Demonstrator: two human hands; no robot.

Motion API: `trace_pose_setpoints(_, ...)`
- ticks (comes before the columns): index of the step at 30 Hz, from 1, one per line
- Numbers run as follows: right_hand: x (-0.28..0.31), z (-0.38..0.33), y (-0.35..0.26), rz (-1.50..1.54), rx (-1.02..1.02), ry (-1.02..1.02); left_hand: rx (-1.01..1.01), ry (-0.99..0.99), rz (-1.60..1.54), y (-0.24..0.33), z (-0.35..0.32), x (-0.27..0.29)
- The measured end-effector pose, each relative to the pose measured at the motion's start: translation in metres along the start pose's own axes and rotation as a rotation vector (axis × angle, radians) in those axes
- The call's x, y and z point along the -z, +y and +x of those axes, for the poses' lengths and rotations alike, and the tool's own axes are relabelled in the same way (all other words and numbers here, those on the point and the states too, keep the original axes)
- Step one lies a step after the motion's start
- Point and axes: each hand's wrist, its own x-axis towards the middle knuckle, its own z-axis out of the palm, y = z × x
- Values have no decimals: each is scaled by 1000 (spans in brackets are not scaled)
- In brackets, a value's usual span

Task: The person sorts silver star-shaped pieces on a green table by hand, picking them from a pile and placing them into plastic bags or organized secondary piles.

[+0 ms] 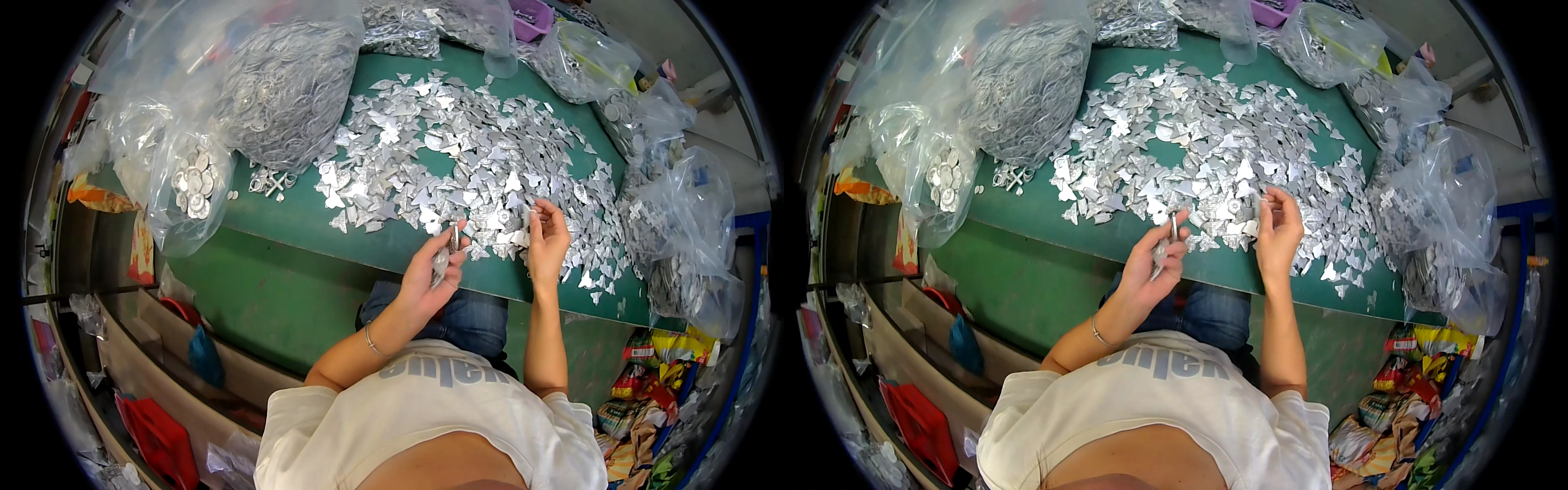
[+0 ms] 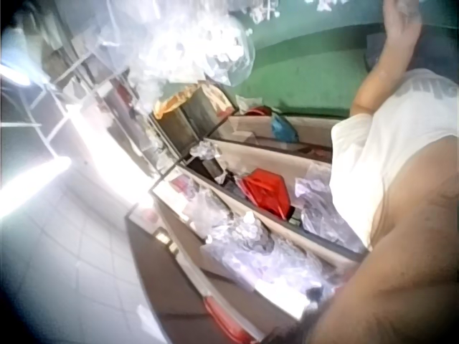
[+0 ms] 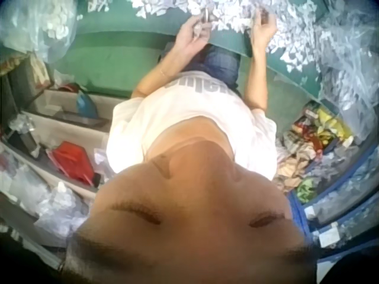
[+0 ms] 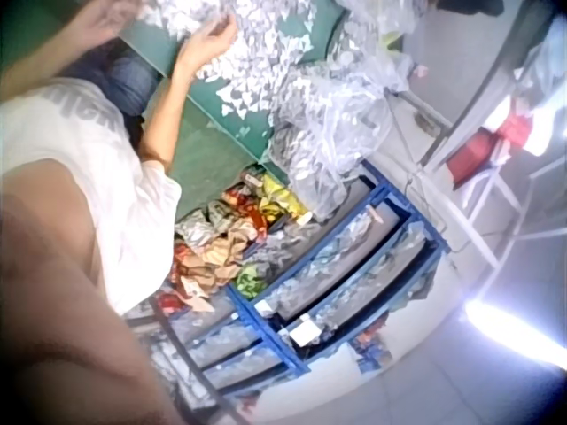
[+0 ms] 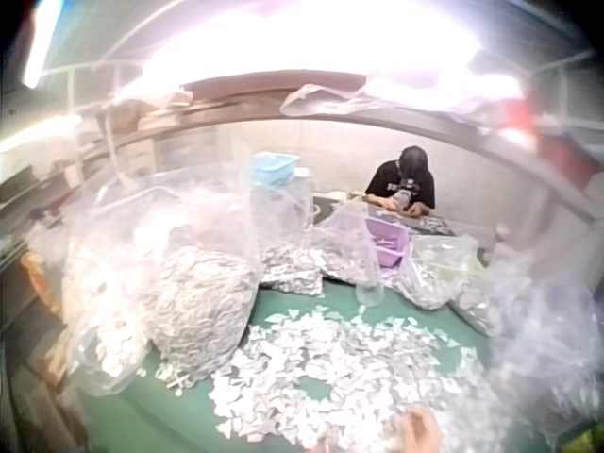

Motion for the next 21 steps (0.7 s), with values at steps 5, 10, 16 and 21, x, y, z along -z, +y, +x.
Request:
trace_pose_setpoints(5, 6, 11, -4, -439, 315, 76, -134, 239, 33, -13, -2, -20)
trace_pose_setpoints(10, -25, 20, -19, -548, 409, -137, -171, 375, 118, -20, -2, -36)
trace_pose_setpoints(16, -29, 18, -14, -661, 535, -312, -178, 286, 557, -12, -7, -32)
trace_pose_setpoints(21, -45, 24, -28, -617, 569, -244, -209, 260, 516, 3, -10, -25)
